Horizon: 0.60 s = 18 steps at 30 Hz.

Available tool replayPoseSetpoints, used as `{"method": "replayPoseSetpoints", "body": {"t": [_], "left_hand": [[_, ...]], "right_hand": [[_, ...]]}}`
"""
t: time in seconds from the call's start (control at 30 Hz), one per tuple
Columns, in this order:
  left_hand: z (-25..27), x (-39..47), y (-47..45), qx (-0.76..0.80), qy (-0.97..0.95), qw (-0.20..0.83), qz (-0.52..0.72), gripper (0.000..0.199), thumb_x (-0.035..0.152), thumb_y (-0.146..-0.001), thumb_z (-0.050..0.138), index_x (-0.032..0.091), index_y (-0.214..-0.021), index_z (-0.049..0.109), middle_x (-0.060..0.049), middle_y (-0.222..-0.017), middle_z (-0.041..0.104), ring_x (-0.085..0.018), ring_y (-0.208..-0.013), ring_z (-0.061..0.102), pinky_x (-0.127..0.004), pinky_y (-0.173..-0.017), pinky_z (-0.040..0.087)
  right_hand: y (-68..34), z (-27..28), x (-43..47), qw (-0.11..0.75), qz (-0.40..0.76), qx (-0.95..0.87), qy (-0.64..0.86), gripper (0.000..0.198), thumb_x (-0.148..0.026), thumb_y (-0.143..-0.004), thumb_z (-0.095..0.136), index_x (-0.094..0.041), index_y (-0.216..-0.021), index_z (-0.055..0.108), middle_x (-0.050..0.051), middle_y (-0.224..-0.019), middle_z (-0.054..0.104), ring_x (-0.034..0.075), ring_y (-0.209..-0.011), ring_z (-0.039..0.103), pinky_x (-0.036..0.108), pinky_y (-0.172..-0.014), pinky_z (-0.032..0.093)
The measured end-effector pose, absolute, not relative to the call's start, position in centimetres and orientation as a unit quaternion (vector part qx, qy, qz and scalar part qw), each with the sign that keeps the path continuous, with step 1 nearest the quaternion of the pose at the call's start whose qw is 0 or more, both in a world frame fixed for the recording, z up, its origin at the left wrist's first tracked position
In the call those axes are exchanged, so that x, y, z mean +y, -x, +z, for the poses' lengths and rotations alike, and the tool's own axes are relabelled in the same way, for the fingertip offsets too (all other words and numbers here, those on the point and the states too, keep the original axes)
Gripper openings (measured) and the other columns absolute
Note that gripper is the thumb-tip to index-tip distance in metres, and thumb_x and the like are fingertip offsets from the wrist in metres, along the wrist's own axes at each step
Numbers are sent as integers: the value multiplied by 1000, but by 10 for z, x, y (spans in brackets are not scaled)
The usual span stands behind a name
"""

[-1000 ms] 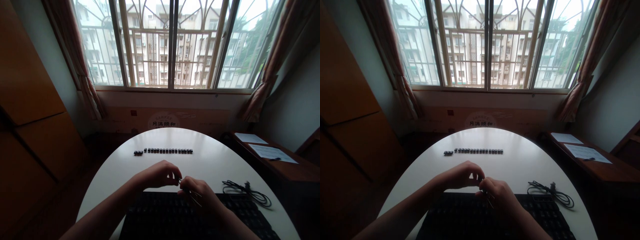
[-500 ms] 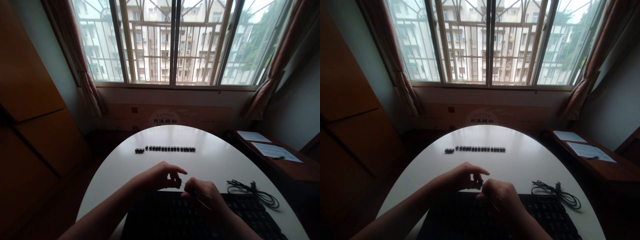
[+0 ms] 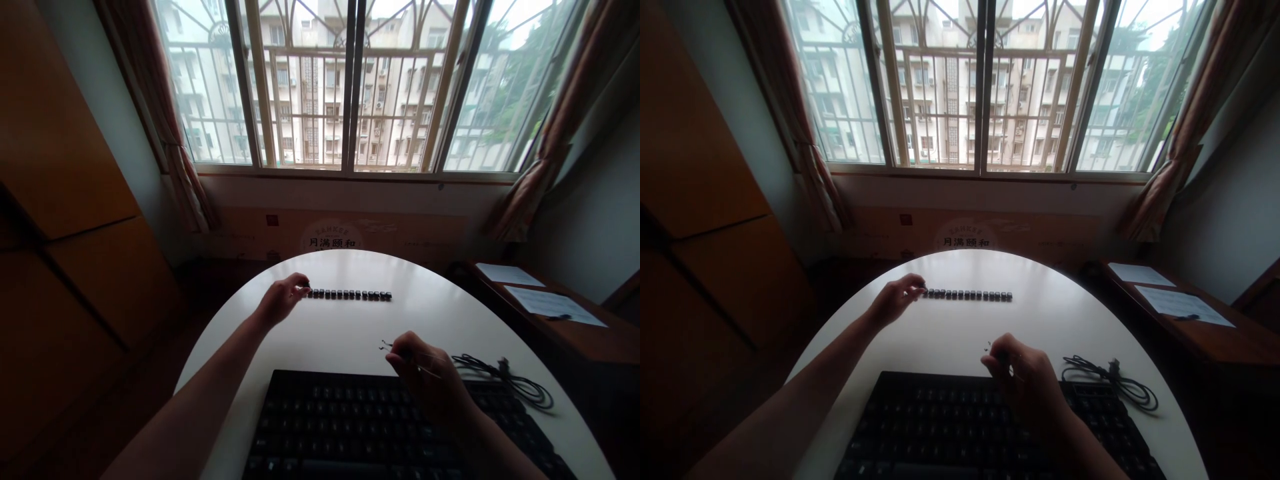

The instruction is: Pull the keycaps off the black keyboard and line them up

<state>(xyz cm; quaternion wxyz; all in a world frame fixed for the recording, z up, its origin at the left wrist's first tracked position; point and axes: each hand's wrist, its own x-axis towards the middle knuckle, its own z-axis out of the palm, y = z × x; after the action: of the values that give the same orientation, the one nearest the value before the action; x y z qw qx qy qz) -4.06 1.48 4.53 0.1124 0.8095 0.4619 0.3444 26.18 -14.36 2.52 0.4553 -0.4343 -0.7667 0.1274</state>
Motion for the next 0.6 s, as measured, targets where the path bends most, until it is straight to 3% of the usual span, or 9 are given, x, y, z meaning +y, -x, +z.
{"method": "replayPoseSetpoints", "body": {"t": [0.1,0.27,0.6], "left_hand": [[31,31,63,521,-793,3,315,19,33,-89,56,22,-103,63,-2,-84,71,-21,-79,67,-32,-74,52],[9,42,72,479,-823,-90,291,15,27,-82,66,23,-96,71,-8,-119,65,-27,-115,55,-42,-98,45],[-10,53,76,531,-808,-72,247,20,29,-75,71,31,-95,77,-7,-136,56,-31,-128,45,-50,-107,37]], "right_hand": [[-260,22,-143,446,127,-772,435,20,-37,-96,53,-21,-84,51,-4,-60,51,9,-46,43,20,-46,37],[-259,21,-142,441,124,-776,435,20,-37,-96,52,-21,-84,50,-5,-60,50,9,-47,43,20,-46,36],[-267,26,-142,428,79,-793,426,18,-33,-96,53,-21,-82,51,-4,-61,54,9,-46,48,19,-46,38]]}}
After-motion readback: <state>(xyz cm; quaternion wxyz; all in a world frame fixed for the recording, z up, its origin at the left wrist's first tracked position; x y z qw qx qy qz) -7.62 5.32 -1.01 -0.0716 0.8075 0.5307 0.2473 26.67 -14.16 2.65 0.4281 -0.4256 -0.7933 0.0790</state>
